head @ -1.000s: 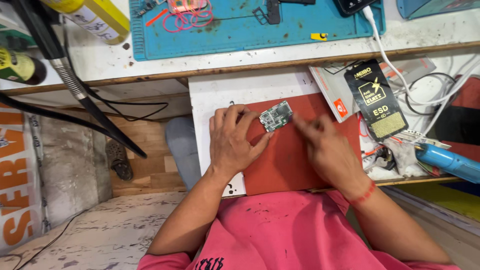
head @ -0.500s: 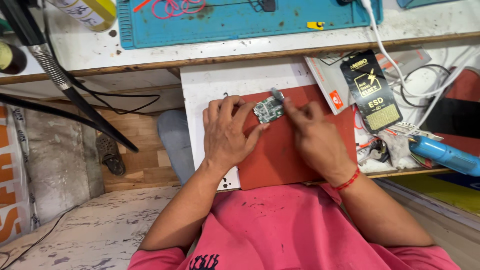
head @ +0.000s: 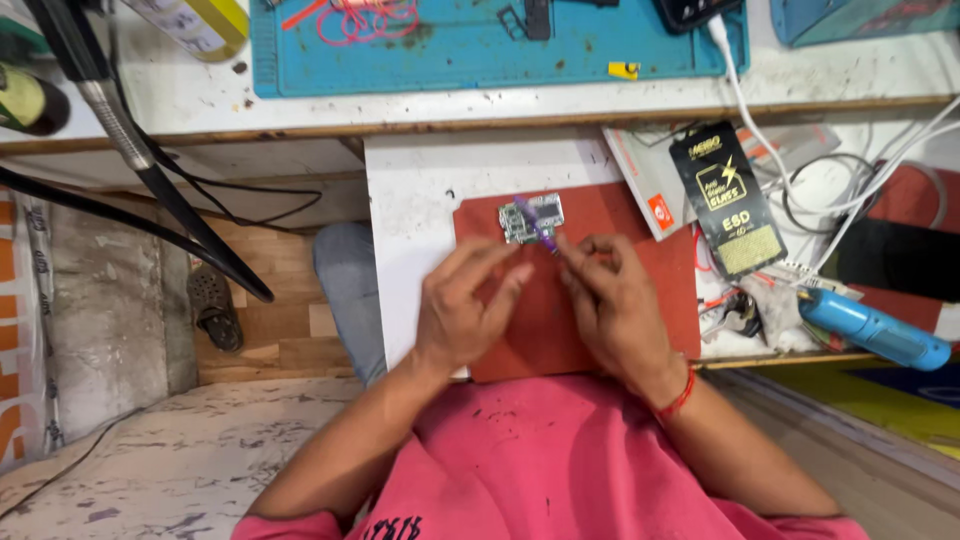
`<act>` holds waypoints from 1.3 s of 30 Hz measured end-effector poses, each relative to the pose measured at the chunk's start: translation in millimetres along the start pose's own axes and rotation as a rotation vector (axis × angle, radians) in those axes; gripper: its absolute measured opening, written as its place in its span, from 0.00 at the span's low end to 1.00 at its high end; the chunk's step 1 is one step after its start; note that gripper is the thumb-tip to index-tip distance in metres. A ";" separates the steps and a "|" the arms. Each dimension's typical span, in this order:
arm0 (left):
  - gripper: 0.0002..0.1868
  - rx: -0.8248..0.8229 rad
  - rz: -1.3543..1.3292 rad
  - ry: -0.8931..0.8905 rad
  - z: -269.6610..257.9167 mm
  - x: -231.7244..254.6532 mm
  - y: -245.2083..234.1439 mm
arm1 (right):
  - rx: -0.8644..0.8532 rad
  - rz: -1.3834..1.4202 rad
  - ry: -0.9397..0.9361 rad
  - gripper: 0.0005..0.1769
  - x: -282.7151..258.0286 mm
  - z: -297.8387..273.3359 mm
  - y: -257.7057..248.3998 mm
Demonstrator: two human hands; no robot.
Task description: The person cleans a small electronic circuit board using a toothbrush. They repeatedly scrub the surface of the board, which is placed on a red mat, while holding it steady with their other hand. The person occasionally repositions the board to access different areas.
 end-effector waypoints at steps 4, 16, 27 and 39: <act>0.19 -0.158 -0.463 -0.337 -16.1 -20.0 34.2 | 0.056 0.189 -0.084 0.22 -32.0 -11.6 10.7; 0.18 -0.552 0.091 -0.137 -29.8 -0.2 38.2 | -0.244 0.261 -0.192 0.17 -7.6 7.0 -23.2; 0.21 -0.256 -0.047 -0.168 -12.9 -9.6 -19.9 | -0.116 0.017 -0.102 0.25 17.1 39.4 -15.0; 0.27 -0.120 0.636 0.053 2.4 13.7 8.3 | -0.084 -0.141 -0.101 0.29 31.2 42.7 6.2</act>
Point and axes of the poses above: each hand's wrist, its own z-axis towards the middle knuckle, its own y-axis out of the palm, x = y × z, the point moved 9 cm from there along z, towards the middle knuckle, and after that the axes turned 10 degrees about -y, right-handed, at the moved point
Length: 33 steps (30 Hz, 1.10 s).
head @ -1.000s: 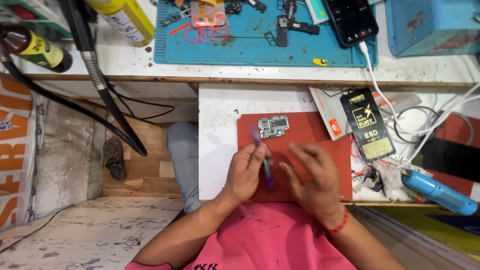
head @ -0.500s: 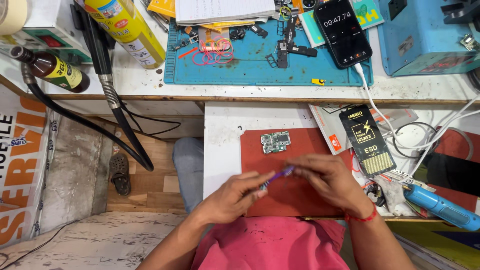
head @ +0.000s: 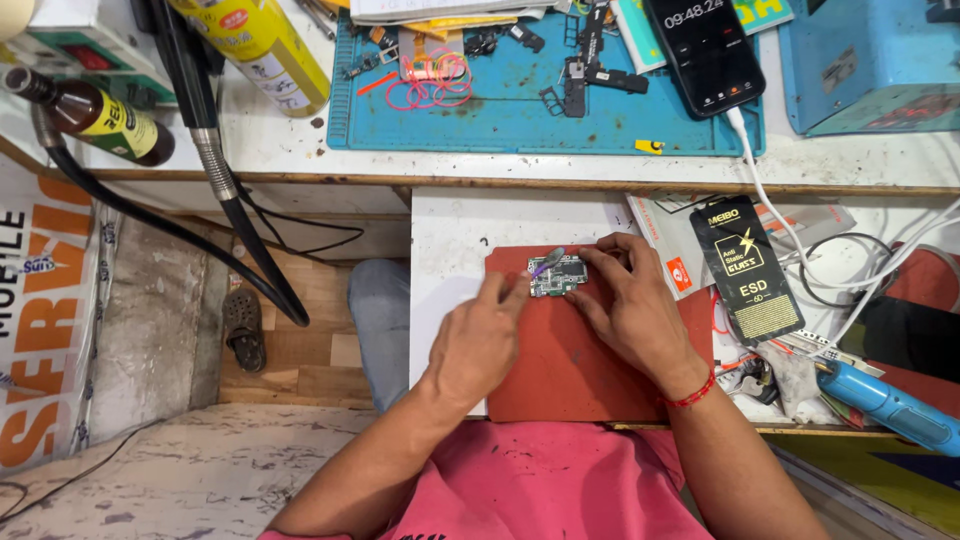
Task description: The person cleans a small electronic circuit board using a toothbrush. They repeatedly scrub the surface of the board, which is placed on a red mat, while holding it steady with their other hand. The person occasionally repositions the board to access different areas.
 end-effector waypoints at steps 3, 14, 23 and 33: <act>0.27 -0.141 0.086 0.083 -3.7 12.5 12.2 | -0.010 0.008 0.003 0.28 0.9 -2.4 0.3; 0.22 -0.057 -0.062 -0.045 -2.0 -11.3 5.6 | -0.055 0.099 -0.017 0.27 3.3 -5.7 2.0; 0.23 -0.013 -0.073 0.011 2.1 -0.5 -10.9 | -0.029 0.125 0.013 0.22 8.0 -9.1 1.9; 0.21 -0.077 -0.032 -0.087 -2.5 -17.7 8.6 | -0.010 0.121 -0.021 0.21 3.3 -8.9 -0.2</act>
Point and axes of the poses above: each hand's wrist, its own z-axis towards the middle knuckle, its own y-axis out of the palm, x = y × z, the point moved 9 cm from there along z, towards the middle knuckle, and after that the axes turned 10 degrees about -y, right-handed, at the moved point
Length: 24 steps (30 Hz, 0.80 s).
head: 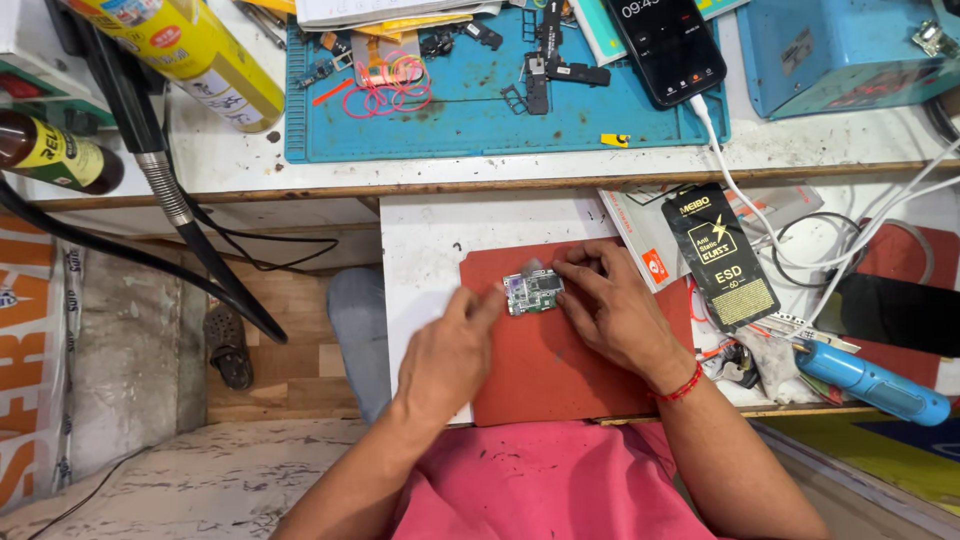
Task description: The person cleans a small electronic circuit board using a toothbrush. They repeatedly scrub the surface of the board, which is placed on a red mat, while holding it steady with their other hand. The person occasionally repositions the board to access different areas.
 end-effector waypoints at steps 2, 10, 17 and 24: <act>0.20 0.053 -0.052 0.031 -2.8 1.9 -6.0 | 0.002 0.002 -0.002 0.21 0.4 -0.2 1.5; 0.21 0.071 -0.056 0.035 0.3 8.5 -12.3 | 0.009 -0.040 -0.038 0.21 0.0 -0.1 1.5; 0.27 0.016 0.038 0.060 0.4 9.7 -3.6 | -0.004 -0.018 -0.019 0.21 0.9 -1.4 4.4; 0.24 0.039 -0.041 0.081 3.0 11.9 -2.9 | 0.004 -0.009 -0.025 0.21 0.3 -3.2 4.7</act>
Point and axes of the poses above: each hand's wrist, its own z-axis towards the middle knuckle, its own y-axis out of the palm, x = y × z, the point moved 9 cm from there along z, towards the middle knuckle, and after that the axes turned 10 degrees about -y, right-handed, at the moved point
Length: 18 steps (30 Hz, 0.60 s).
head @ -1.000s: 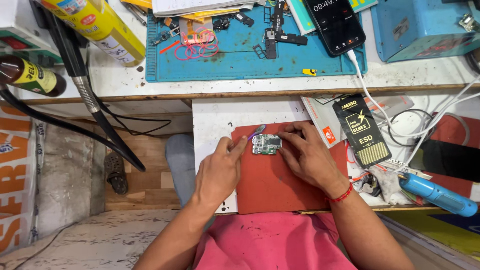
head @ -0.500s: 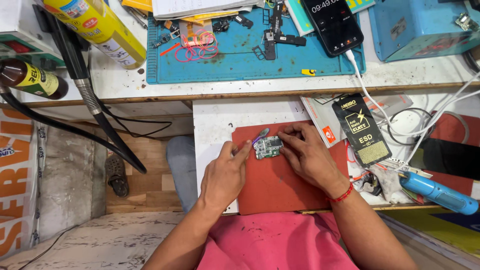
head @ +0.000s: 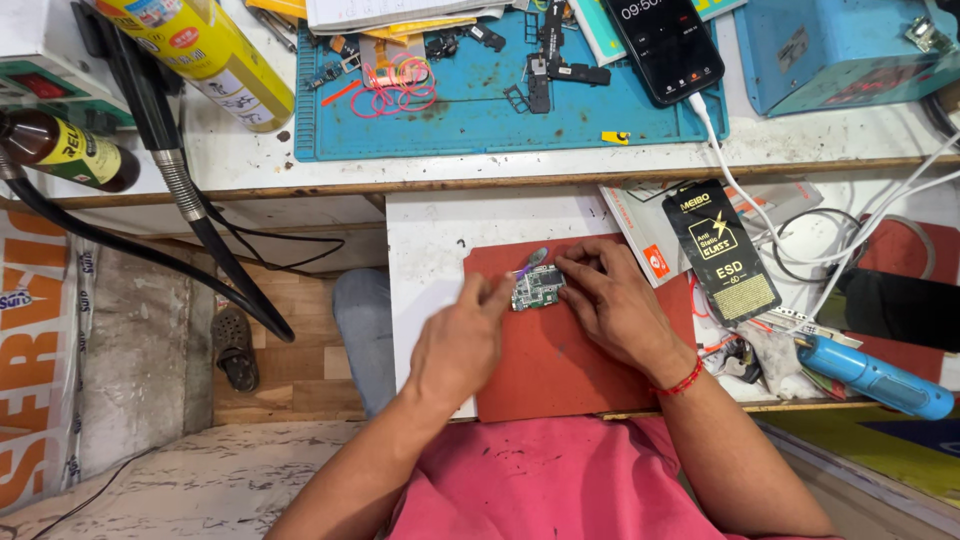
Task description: The person cleans a small electronic circuit board using a toothbrush. They repeatedly scrub the surface of the board, which is placed on a red mat, while holding it steady with their other hand. The person occasionally repositions the board to access different areas.
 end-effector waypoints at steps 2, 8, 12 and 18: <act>0.26 -0.055 0.068 -0.001 -2.4 1.9 3.0 | -0.004 0.004 0.012 0.21 1.1 0.4 -0.9; 0.25 -0.064 0.009 0.005 -9.3 6.9 -7.2 | 0.002 -0.018 0.001 0.21 -1.3 2.1 -3.3; 0.23 -0.012 0.036 -0.137 -6.3 -7.3 -7.1 | -0.016 -0.036 -0.016 0.21 -2.0 3.7 -1.8; 0.29 -0.058 0.048 -0.032 -11.3 2.2 4.8 | -0.031 -0.017 0.026 0.22 -0.2 3.3 -1.6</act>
Point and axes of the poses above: each hand's wrist, its own z-axis towards the middle knuckle, its own y-axis out of the palm, x = y × z, the point moved 9 cm from there along z, towards the middle knuckle, and after that the axes turned 10 degrees about -y, right-handed, at the moved point
